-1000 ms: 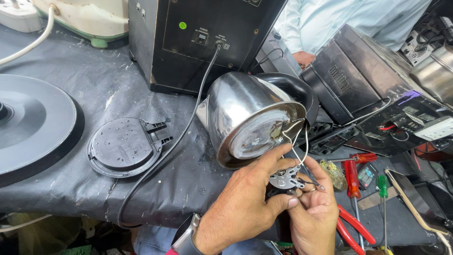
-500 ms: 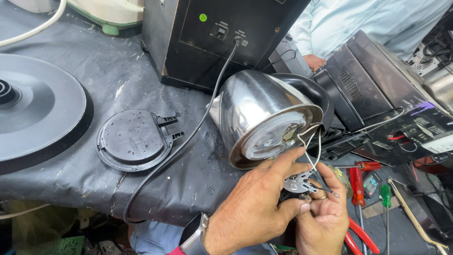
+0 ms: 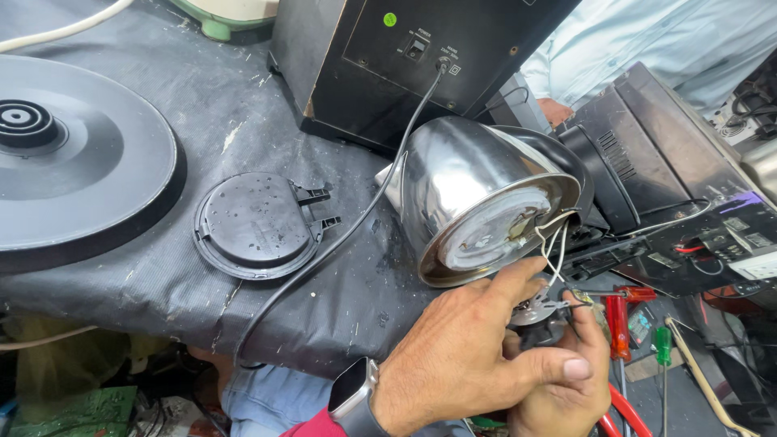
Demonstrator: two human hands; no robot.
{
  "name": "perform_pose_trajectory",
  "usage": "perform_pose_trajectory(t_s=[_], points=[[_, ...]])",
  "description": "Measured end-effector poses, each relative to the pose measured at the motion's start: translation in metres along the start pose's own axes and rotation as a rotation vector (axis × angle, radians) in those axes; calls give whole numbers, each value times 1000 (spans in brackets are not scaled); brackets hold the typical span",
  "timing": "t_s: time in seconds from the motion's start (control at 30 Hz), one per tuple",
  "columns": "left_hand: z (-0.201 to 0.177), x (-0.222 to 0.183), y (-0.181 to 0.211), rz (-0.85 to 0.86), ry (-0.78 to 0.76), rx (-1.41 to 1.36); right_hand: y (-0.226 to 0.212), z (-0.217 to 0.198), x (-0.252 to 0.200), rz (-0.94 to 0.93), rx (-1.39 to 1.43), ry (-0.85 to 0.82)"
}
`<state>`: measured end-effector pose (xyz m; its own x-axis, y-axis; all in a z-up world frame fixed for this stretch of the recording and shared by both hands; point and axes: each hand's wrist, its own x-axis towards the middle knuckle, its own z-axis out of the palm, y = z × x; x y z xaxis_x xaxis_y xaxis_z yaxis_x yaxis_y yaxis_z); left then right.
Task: The person repairs a stainless steel electric kettle by removing the base, stripping wires, and using pliers and a screwdriver to adjust the internal heating element and wiring. The person repeatedly manipulates the wires and components at the kettle's base throughout the clip.
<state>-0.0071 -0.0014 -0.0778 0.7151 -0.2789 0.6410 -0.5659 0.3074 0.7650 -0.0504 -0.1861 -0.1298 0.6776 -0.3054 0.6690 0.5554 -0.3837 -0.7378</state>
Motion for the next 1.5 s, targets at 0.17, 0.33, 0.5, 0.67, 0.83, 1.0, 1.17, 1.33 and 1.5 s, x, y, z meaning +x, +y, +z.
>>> perform_pose_trajectory(t_s=[0.17,0.33,0.5,0.67,0.83,1.0,1.17,1.33,1.5], points=[[-5,2,8,-134,-28,-164,-5,-16,16,260,296,-52],[-7,3,9,-214,-78,-103,-7,-20,23,301,349,-108],[-5,4,8,-126,-21,-97,-2,-25,26,316,378,-124],[1,1,1,-69,12,-94,0,-36,39,350,316,-154],[10,5,0,-50,114,0,-24,-45,76,276,157,-337],[14,11,11,59,215,44,-60,-39,121,345,-242,-683],[22,18,14,246,282,269,-83,-21,154,464,-499,-890],[29,23,13,-20,229,239,-97,-5,169,442,-569,-979],[37,22,2,-100,227,71,-100,-6,165,272,-786,-919]])
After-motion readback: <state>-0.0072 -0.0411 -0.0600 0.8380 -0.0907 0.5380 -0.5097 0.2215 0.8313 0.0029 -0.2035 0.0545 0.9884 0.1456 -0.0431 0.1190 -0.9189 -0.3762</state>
